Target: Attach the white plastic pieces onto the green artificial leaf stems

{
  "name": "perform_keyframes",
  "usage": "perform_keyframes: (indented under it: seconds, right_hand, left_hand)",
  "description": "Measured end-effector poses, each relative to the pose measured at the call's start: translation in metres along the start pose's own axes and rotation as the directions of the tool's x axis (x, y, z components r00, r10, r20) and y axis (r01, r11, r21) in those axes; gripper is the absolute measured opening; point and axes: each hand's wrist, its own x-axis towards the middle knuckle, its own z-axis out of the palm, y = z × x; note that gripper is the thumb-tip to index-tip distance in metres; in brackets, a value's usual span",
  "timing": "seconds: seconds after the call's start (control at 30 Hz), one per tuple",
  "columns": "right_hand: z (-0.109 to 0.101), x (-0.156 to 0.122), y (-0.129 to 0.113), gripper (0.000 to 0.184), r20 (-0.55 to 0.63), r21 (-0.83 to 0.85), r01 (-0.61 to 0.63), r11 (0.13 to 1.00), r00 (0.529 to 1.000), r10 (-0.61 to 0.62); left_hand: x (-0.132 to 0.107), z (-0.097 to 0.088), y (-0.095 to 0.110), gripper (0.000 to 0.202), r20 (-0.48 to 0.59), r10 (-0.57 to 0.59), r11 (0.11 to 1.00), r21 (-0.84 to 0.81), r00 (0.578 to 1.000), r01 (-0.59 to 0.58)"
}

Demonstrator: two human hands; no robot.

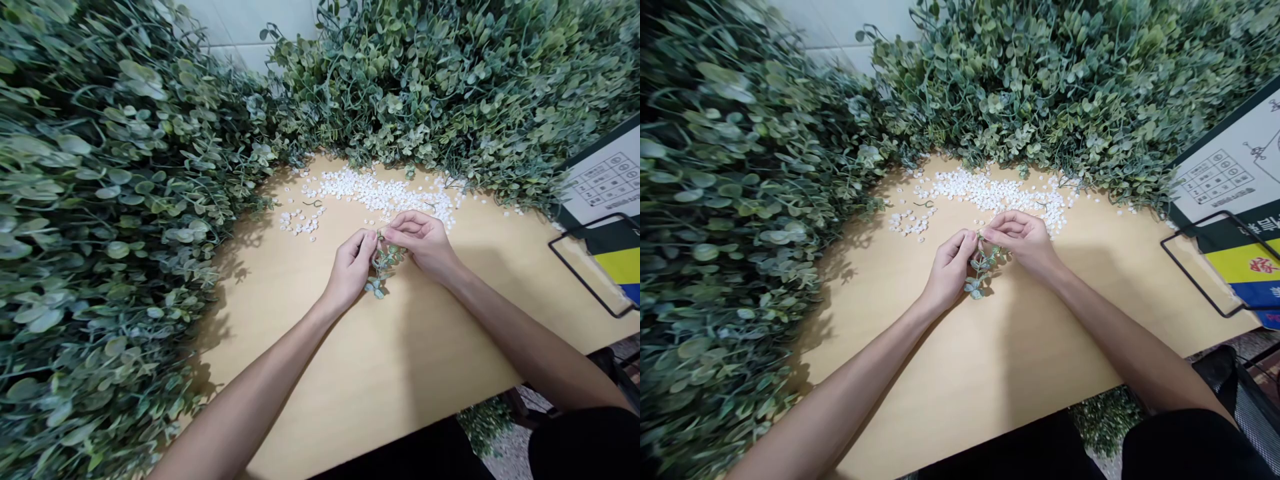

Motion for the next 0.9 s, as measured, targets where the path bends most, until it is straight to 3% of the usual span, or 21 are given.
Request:
perform_keyframes:
  seconds: [0.67,0.9]
  right_hand:
    - [0.009,-0.007,0.005,0.03,-0.035,-0.065,0.059,0.996,0.998,-0.061]
    - [0.012,-0.009,0.006,0.03,-0.029,-0.145,0.149,0.978,0.988,-0.155]
  left_hand:
    - [0.0,-0.001,-0.002,0.044,-0.013,-0.009,1.0,-0.012,1.0,0.009]
    - [0.001,-0.002,-0.004,0.047,-0.005,-0.005,0.999,-0.047,1.0,0.004]
